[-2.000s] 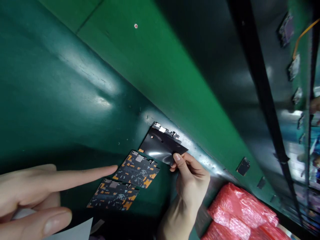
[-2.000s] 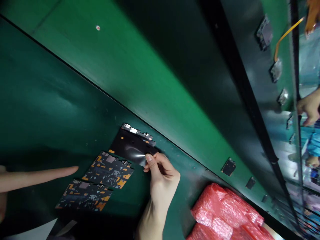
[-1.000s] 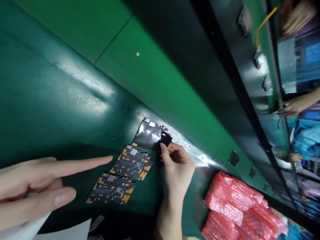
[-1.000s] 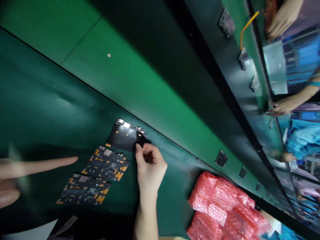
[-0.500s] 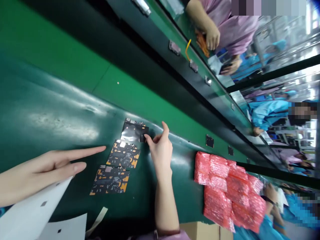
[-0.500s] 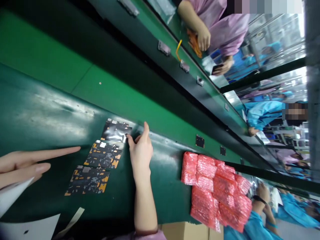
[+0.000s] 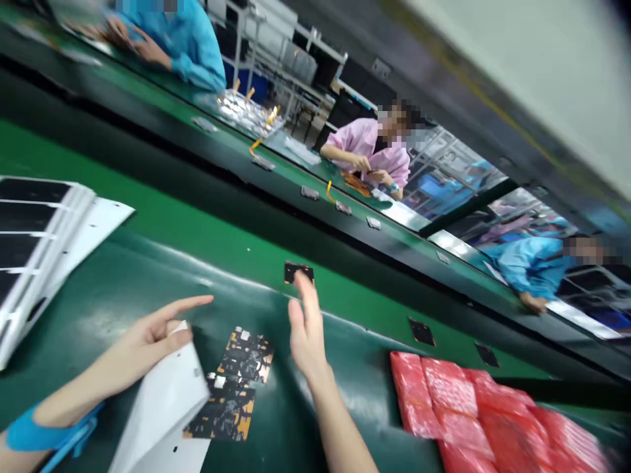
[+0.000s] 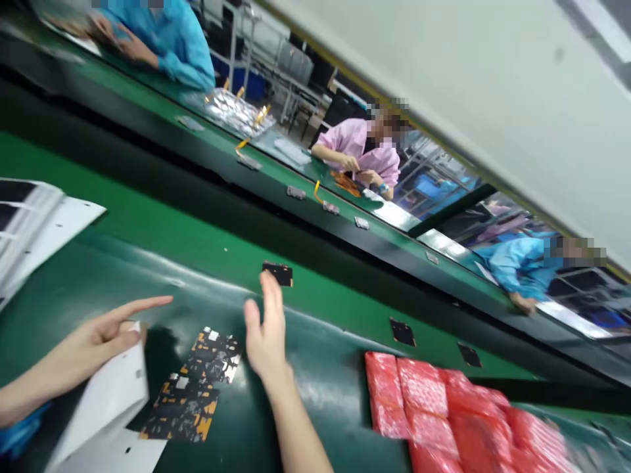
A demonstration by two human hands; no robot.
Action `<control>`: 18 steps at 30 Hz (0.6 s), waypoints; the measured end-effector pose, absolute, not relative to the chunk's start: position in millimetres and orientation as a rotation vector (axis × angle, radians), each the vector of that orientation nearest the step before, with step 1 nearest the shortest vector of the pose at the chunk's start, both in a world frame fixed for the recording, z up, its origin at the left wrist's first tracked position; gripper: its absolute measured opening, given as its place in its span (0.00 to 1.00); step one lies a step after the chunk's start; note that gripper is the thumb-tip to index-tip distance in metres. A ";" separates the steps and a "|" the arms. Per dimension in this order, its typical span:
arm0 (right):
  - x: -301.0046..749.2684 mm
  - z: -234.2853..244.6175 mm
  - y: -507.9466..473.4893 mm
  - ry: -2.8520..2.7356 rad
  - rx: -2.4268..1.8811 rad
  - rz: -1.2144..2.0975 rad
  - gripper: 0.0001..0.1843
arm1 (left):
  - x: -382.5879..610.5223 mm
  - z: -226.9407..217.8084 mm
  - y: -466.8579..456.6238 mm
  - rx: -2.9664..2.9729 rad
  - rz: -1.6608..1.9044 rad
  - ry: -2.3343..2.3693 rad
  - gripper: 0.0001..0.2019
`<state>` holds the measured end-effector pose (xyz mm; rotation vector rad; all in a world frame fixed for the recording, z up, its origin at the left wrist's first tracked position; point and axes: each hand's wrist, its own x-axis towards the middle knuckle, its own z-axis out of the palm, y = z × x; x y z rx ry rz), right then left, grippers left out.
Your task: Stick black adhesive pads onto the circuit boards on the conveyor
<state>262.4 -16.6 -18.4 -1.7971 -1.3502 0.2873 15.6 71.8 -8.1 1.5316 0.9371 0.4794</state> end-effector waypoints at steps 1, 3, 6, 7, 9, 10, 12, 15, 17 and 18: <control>249.0 -11.2 -25.2 -1.354 -1.622 0.467 0.30 | 18.9 -3.0 69.6 1.471 0.483 0.937 0.33; 223.1 3.2 -44.5 -1.353 -1.407 0.837 0.28 | 23.7 5.7 62.8 1.452 0.530 0.910 0.36; 204.7 26.0 -68.4 -1.287 -1.379 1.154 0.22 | 26.3 10.4 50.0 1.629 0.671 0.794 0.33; 204.8 32.8 -74.5 -1.279 -1.418 1.143 0.20 | 26.5 9.8 46.2 1.671 0.710 0.739 0.33; 210.4 42.4 -85.3 -1.323 -1.487 0.957 0.17 | 27.1 7.6 40.2 1.724 0.735 0.678 0.36; 214.2 44.9 -90.4 -1.363 -1.493 0.819 0.17 | 27.9 7.4 37.9 1.729 0.714 0.674 0.38; 220.8 45.4 -100.1 -1.443 -1.464 0.543 0.20 | 31.2 11.4 33.6 1.681 0.598 0.698 0.42; 226.7 39.9 -112.3 -1.514 -1.469 0.156 0.23 | 40.0 28.6 24.5 1.610 0.356 0.676 0.38; 229.6 36.1 -118.4 -1.561 -1.517 -0.094 0.22 | 47.3 42.2 15.3 1.624 0.204 0.656 0.31; 231.3 34.8 -120.9 -1.591 -1.533 -0.208 0.21 | 51.0 48.1 10.2 1.646 0.154 0.670 0.29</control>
